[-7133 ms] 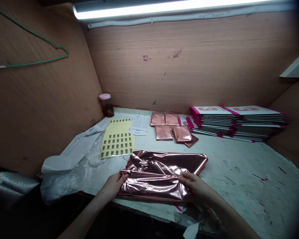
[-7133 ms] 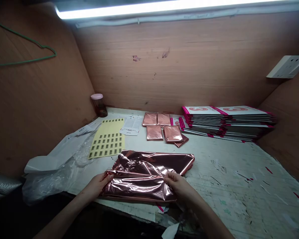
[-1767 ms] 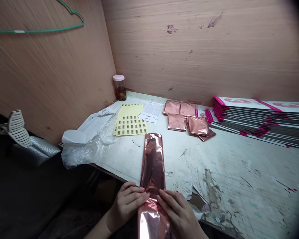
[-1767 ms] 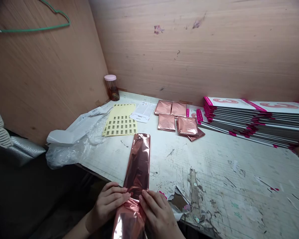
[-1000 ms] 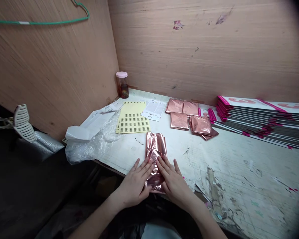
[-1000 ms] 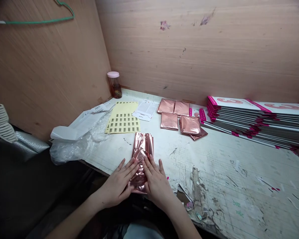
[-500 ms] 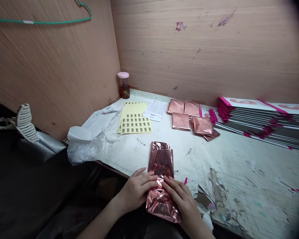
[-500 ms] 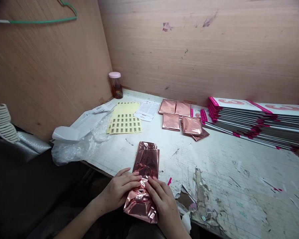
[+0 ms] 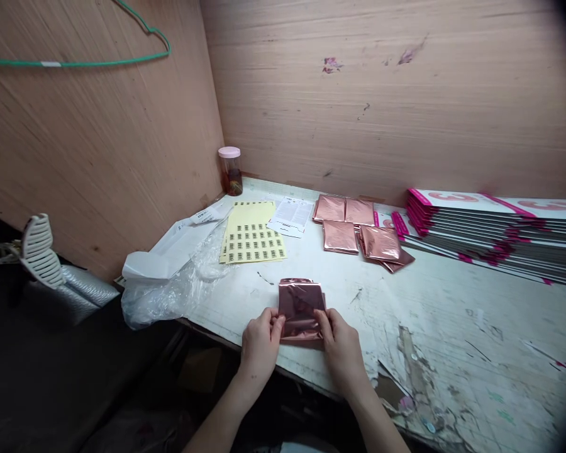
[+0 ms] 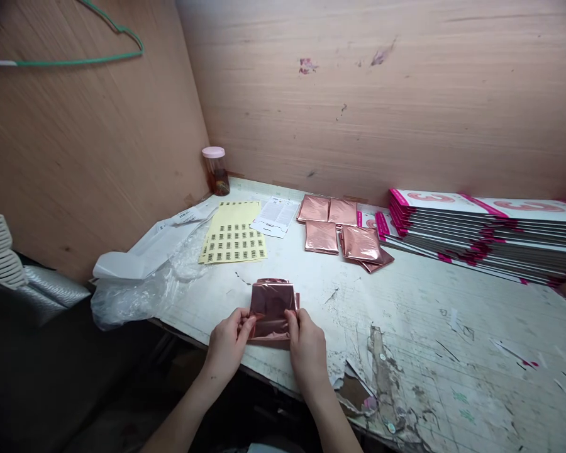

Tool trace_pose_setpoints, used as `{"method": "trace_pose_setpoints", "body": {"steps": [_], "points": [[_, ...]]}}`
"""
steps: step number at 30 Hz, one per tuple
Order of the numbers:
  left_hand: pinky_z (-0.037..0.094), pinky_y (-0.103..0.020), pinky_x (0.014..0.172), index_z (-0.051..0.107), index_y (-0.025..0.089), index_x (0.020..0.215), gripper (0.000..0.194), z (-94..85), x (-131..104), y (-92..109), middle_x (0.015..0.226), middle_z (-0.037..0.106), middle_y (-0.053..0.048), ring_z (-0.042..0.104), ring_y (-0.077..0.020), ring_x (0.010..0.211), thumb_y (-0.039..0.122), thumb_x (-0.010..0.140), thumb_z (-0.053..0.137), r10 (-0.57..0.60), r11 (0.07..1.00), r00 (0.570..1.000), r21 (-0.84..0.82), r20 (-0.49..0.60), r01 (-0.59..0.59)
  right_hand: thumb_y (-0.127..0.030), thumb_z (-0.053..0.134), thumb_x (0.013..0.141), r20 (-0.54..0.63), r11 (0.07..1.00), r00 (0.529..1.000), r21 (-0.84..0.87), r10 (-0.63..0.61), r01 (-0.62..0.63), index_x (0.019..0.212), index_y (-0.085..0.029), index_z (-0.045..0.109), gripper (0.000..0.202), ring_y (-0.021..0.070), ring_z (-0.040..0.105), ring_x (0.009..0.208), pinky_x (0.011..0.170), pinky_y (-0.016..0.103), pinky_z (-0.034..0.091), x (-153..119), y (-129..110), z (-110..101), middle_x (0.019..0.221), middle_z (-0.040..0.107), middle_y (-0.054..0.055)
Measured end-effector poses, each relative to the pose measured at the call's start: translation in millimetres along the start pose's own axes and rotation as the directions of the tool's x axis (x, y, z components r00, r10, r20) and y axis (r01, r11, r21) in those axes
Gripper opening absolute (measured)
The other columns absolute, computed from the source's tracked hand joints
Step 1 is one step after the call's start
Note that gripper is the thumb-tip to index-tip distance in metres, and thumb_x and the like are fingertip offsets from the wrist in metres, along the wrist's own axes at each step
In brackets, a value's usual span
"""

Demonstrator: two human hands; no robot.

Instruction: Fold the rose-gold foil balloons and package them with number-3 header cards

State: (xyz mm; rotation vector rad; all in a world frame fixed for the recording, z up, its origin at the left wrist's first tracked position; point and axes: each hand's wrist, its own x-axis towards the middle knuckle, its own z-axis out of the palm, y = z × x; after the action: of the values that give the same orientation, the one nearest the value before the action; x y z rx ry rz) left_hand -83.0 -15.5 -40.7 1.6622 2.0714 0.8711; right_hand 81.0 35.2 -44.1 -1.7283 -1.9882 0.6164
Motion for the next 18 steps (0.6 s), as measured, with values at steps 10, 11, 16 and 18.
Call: {"method": "trace_pose_setpoints", "body": {"steps": [10,11,16,18], "points": [[0.040,-0.028,0.055,0.061,0.016,0.100,0.013,16.3,20,15,0.065,0.067,-0.004,0.066,-0.0249,0.064,0.021,0.094,0.050,-0.070,0.968,0.996,0.238,-0.056,0.081,-0.023,0.032,0.099,-0.174,0.952,0.974,-0.242,0.147,-0.187,0.101,-0.015,0.054,0.023,0.0242,0.061,0.051,0.047,0.027,0.034,13,-16,24,0.062,0.061,0.007],[0.041,-0.029,0.055,0.060,0.015,0.105,0.016,18.0,21,16,0.066,0.066,-0.004,0.066,-0.0247,0.063,0.020,0.093,0.050,-0.063,0.963,0.996,0.260,-0.064,0.077,-0.019,0.031,0.098,-0.192,0.956,0.973,-0.237,0.130,-0.175,0.105,-0.015,0.054,0.024,0.0234,0.061,0.053,0.047,0.028,0.036,13,-16,26,0.071,0.064,0.010],[0.049,-0.030,0.057,0.055,0.022,0.127,0.038,26.0,25,13,0.116,0.060,-0.012,0.065,-0.0183,0.065,0.013,0.091,0.049,0.057,0.937,0.995,0.348,-0.079,-0.026,-0.008,0.034,0.089,-0.300,0.988,0.954,-0.144,0.003,-0.048,0.106,-0.015,0.058,0.030,0.0285,0.063,0.085,0.066,0.037,0.049,17,-11,28,0.101,0.060,0.018],[0.052,-0.030,0.058,0.054,0.026,0.130,0.042,27.1,25,9,0.117,0.057,-0.010,0.066,-0.0179,0.068,0.011,0.092,0.046,0.120,0.931,0.991,0.353,-0.064,-0.090,-0.016,0.038,0.092,-0.334,0.997,0.942,-0.070,-0.037,0.014,0.106,-0.014,0.056,0.023,0.0288,0.061,0.089,0.074,0.040,0.051,18,-5,26,0.097,0.060,0.016]]}}
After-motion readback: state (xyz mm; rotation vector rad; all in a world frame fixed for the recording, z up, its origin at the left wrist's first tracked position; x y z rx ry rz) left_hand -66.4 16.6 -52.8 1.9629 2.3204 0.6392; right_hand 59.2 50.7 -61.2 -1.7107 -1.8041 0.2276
